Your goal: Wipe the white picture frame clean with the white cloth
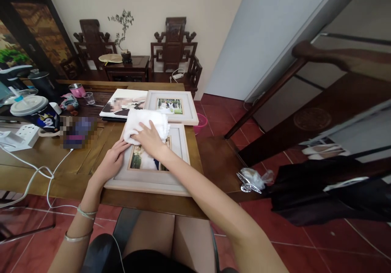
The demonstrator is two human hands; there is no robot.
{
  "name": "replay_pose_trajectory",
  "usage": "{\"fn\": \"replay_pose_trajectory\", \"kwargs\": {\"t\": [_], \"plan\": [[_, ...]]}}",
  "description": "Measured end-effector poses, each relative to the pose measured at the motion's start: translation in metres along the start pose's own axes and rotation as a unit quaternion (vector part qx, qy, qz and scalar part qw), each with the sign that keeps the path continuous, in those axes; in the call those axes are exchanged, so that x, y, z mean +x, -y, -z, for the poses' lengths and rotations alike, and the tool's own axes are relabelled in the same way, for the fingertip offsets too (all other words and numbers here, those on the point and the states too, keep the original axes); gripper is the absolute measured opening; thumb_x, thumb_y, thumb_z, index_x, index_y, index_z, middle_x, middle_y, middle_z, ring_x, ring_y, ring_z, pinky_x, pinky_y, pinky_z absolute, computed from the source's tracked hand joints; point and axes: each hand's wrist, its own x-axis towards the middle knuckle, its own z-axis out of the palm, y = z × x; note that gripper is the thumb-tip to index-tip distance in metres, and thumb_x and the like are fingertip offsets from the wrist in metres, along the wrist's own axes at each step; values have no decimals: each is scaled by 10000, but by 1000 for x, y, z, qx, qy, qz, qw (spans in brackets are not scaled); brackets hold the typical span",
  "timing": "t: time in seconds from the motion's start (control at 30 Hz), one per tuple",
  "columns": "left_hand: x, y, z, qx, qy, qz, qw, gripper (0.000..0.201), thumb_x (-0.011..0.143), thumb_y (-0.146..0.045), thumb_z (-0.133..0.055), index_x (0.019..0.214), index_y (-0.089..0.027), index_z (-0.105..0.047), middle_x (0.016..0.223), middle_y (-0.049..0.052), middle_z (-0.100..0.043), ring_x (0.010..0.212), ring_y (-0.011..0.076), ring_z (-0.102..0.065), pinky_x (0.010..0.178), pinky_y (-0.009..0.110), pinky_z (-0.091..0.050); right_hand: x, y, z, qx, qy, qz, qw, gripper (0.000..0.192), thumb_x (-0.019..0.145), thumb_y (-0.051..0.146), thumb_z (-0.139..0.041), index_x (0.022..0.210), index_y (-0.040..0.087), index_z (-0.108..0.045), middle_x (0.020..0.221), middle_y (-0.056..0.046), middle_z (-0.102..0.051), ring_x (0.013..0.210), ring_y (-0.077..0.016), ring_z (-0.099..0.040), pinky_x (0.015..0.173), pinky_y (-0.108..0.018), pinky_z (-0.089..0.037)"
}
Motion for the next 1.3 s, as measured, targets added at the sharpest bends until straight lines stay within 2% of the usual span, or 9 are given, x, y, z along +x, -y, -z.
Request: {"fn": "replay_pose_trajectory", "kwargs": {"t": [0.17, 0.3, 0.4, 0.5, 0.67, 0.83, 1.03, 1.17, 1.3], "plan": [[-1, -2, 0, -2, 13, 13, 1000, 468, 860, -59, -335, 1265, -94, -568, 1380, 146, -523, 1385, 240, -346, 1135, 498, -307, -26, -26, 5, 20, 43, -68, 997, 493, 789, -20, -493, 1178, 238, -650, 1227, -121, -644, 1336, -244, -398, 1101, -512, -209], [-2, -2, -1, -9, 1, 19, 1000, 451, 864, -73, -346, 1249, -101, -581, 1372, 145, -531, 1380, 238, -355, 1134, 500, -310, -61, -59, 15, 20, 80, -146, 986, 544, 751, -69, -427, 1115, 239, -688, 1259, -127, -622, 1272, -244, -483, 1073, -510, -252], [-2, -3, -2, -16, -14, 21, 1000, 455, 861, -75, -357, 1254, -131, -580, 1355, 124, -553, 1372, 231, -371, 1131, 499, -319, -82, -66, 21, 13, 101, -176, 979, 614, 720, -102, -376, 1139, 229, -680, 1240, -118, -636, 1286, -247, -467, 1068, -502, -264], [-2, -6, -1, -20, -13, 34, 999, 470, 864, -75, -351, 1284, -126, -556, 1355, 123, -553, 1375, 225, -366, 1138, 485, -311, -99, -52, 31, 11, 125, -166, 978, 670, 667, -126, -361, 1163, 201, -671, 1180, -124, -668, 1294, -248, -456, 1063, -457, -290], [-1, -10, 2, -23, -1, 50, 998, 480, 872, -86, -341, 1311, -117, -530, 1382, 130, -526, 1386, 220, -346, 1148, 468, -292, -135, -15, 53, 69, 166, -122, 976, 651, 615, -116, -373, 1058, 210, -722, 1086, -119, -706, 1158, -267, -579, 1040, -453, -349], [-2, -7, 1, -23, -4, 38, 999, 481, 870, -81, -336, 1310, -108, -527, 1377, 141, -528, 1387, 220, -344, 1145, 469, -294, -167, 8, 63, 140, 160, -76, 974, 644, 561, -95, -368, 964, 249, -735, 1047, -56, -716, 1074, -238, -626, 1049, -433, -366], [-3, -5, 1, -27, 4, 18, 999, 495, 871, -70, -339, 1328, -149, -511, 1391, 122, -516, 1400, 216, -318, 1145, 496, -284, -150, 11, 51, 134, 159, -103, 973, 703, 593, -82, -378, 1177, 199, -650, 1182, -120, -665, 1271, -270, -480, 1076, -498, -318], [-4, -5, 2, -31, 6, 15, 999, 486, 872, -76, -349, 1324, -138, -517, 1394, 132, -511, 1399, 224, -318, 1147, 492, -280, -115, -12, 26, 70, 85, -140, 984, 707, 642, -103, -379, 1289, 127, -548, 1341, -169, -547, 1387, -294, -295, 1083, -549, -269], [-4, -6, 1, -32, -3, 23, 999, 484, 874, -83, -350, 1320, -159, -522, 1388, 118, -520, 1392, 224, -334, 1140, 494, -292, -84, -31, 4, 6, 44, -166, 985, 639, 697, -79, -418, 1296, 114, -531, 1439, -174, -438, 1392, -341, -256, 1069, -649, -193]]}}
